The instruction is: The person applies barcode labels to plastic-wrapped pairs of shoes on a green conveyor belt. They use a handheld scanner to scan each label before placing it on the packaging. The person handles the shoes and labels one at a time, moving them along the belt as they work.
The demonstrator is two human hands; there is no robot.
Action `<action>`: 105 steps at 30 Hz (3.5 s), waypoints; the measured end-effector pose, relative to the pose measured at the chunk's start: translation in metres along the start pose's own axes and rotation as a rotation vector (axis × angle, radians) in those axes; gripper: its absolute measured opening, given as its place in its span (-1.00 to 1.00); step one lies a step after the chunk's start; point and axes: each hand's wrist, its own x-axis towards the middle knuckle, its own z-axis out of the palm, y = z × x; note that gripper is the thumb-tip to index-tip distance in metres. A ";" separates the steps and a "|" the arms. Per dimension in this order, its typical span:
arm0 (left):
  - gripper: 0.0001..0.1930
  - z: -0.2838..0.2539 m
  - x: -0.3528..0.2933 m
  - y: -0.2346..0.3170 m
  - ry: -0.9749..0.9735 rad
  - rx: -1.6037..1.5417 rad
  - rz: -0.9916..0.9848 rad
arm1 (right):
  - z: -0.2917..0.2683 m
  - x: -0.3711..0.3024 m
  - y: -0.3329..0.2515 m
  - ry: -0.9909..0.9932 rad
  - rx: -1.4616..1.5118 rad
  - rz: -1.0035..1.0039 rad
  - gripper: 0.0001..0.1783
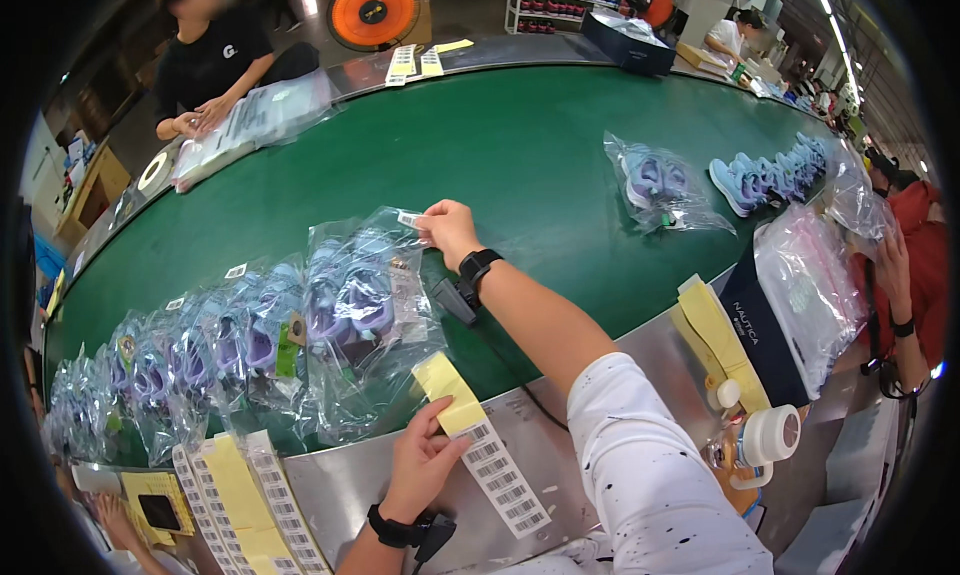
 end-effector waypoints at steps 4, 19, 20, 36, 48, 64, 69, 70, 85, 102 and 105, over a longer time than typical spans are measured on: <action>-0.43 0.002 0.002 -0.004 0.020 -0.004 0.001 | 0.000 -0.004 0.009 0.071 -0.124 -0.113 -0.56; -0.44 0.026 -0.001 0.027 0.136 0.100 -0.015 | -0.301 -0.008 -0.131 0.945 -1.601 -0.343 -0.46; -0.45 0.028 0.000 0.027 0.119 0.155 -0.029 | -0.331 -0.014 -0.134 0.842 -1.450 -0.262 -0.43; -0.48 0.042 0.006 0.012 0.119 0.209 0.065 | -0.166 -0.065 -0.047 0.085 -0.916 -0.626 -0.63; -0.67 0.019 0.013 -0.014 0.122 0.159 0.023 | -0.070 -0.214 -0.033 -0.429 -0.720 -0.761 -0.82; -0.81 0.020 0.005 -0.019 0.056 0.290 0.176 | -0.104 -0.277 -0.025 -0.433 -0.481 0.134 -0.79; -0.79 0.020 0.013 -0.027 0.097 0.167 0.168 | -0.107 -0.278 -0.011 -0.399 -0.227 0.113 -0.78; -0.79 0.018 0.013 -0.029 0.095 0.213 0.155 | -0.105 -0.281 -0.009 -0.370 -0.216 0.103 -0.78; -0.80 0.027 0.017 -0.028 0.122 0.366 0.167 | -0.114 -0.284 -0.004 -0.282 -0.458 -0.079 -0.90; -0.44 0.033 0.035 -0.043 0.021 0.256 0.043 | -0.115 -0.279 -0.029 -0.166 -0.783 -0.675 -0.94; -0.43 0.046 0.034 -0.024 0.010 0.370 0.001 | -0.130 -0.243 -0.043 -0.060 -0.246 -0.378 -0.96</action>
